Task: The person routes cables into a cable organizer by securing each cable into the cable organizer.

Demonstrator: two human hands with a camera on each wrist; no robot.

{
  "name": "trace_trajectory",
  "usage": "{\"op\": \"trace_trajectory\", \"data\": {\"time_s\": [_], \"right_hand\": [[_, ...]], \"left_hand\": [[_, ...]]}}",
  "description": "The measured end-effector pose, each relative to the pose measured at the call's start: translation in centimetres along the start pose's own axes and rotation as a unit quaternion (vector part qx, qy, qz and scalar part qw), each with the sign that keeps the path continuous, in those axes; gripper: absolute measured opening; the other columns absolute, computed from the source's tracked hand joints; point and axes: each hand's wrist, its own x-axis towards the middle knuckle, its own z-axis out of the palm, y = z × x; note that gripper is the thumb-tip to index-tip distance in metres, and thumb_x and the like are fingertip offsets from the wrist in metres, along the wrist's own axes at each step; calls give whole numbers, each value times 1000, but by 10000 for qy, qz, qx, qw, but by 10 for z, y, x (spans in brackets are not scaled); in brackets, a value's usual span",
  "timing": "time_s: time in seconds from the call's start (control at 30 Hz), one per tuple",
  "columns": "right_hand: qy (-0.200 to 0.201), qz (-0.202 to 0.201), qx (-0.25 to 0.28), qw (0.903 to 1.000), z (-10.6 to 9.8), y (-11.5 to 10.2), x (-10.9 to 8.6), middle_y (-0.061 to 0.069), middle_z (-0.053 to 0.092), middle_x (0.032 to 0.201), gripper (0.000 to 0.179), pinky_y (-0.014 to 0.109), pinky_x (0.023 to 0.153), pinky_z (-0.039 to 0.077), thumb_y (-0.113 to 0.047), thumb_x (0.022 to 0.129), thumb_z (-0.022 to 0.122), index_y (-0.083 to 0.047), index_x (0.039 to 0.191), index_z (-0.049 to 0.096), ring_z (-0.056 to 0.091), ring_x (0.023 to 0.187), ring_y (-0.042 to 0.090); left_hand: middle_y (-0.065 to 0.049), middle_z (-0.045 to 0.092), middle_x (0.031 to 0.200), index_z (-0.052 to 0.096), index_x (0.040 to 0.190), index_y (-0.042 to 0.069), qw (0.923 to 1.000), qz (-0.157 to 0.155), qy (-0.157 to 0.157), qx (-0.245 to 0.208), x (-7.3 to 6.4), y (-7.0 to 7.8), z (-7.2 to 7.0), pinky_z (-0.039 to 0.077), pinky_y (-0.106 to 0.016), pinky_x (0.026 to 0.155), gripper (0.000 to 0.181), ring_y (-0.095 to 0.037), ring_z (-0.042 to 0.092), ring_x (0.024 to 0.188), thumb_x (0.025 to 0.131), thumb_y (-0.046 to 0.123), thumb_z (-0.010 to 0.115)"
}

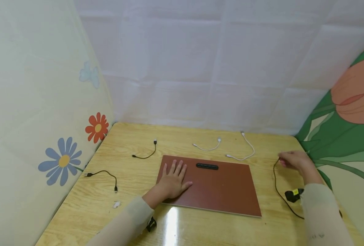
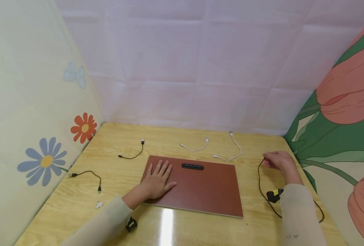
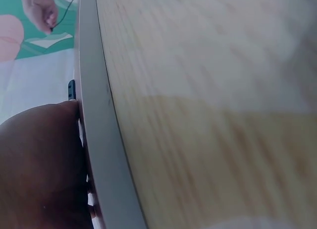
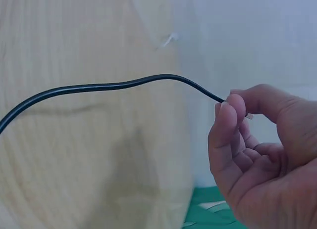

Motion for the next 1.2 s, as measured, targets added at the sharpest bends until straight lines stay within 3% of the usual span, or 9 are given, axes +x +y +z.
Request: {"op": "trace_trajectory", "data": {"time_s": [0.2, 0.4, 0.73, 0.83, 1.2], "right_hand": [[-17, -450, -192, 9988, 9, -22, -14, -6, 64, 90, 64, 28, 78, 59, -27, 106, 51, 22, 142, 32, 66, 78, 2], [108, -852, -69, 9963, 21, -37, -29, -11, 63, 93, 66, 25, 79, 58, -26, 105, 56, 21, 145, 32, 66, 79, -2], [246, -1647, 174, 9859, 47, -56, -56, -11, 67, 93, 52, 22, 78, 58, -28, 105, 56, 16, 131, 48, 69, 84, 0], [278, -1750, 241, 9839, 53, -60, -62, -10, 70, 91, 48, 23, 77, 58, -26, 106, 55, 15, 129, 49, 70, 83, 2], [224, -1847, -294, 9821, 74, -74, -79, 3, 72, 95, 45, 23, 78, 57, -31, 106, 55, 11, 122, 57, 71, 85, 7]], "left_hand": [[-9, 9, 170, 16, 163, 15, 10000, -12, 31, 18, 1, -3, 2, 8, -63, 121, 79, -34, 3, 156, 103, 66, 25], [-9, 11, 169, 18, 163, 15, 10000, -49, -20, 50, 1, -4, 1, 9, -63, 120, 79, -34, 4, 156, 103, 66, 26], [-8, 5, 170, 13, 163, 16, 9995, -143, -251, -133, 3, -3, 0, 4, -63, 121, 80, -33, -2, 156, 103, 65, 28], [-9, 6, 170, 14, 163, 15, 9994, -132, -228, -209, 1, -2, -1, 5, -63, 121, 79, -34, -1, 156, 103, 65, 30], [-12, 16, 168, 24, 161, 11, 9987, -14, 27, -514, 4, 0, -6, 12, -66, 119, 80, -37, 9, 155, 102, 63, 40]]}}
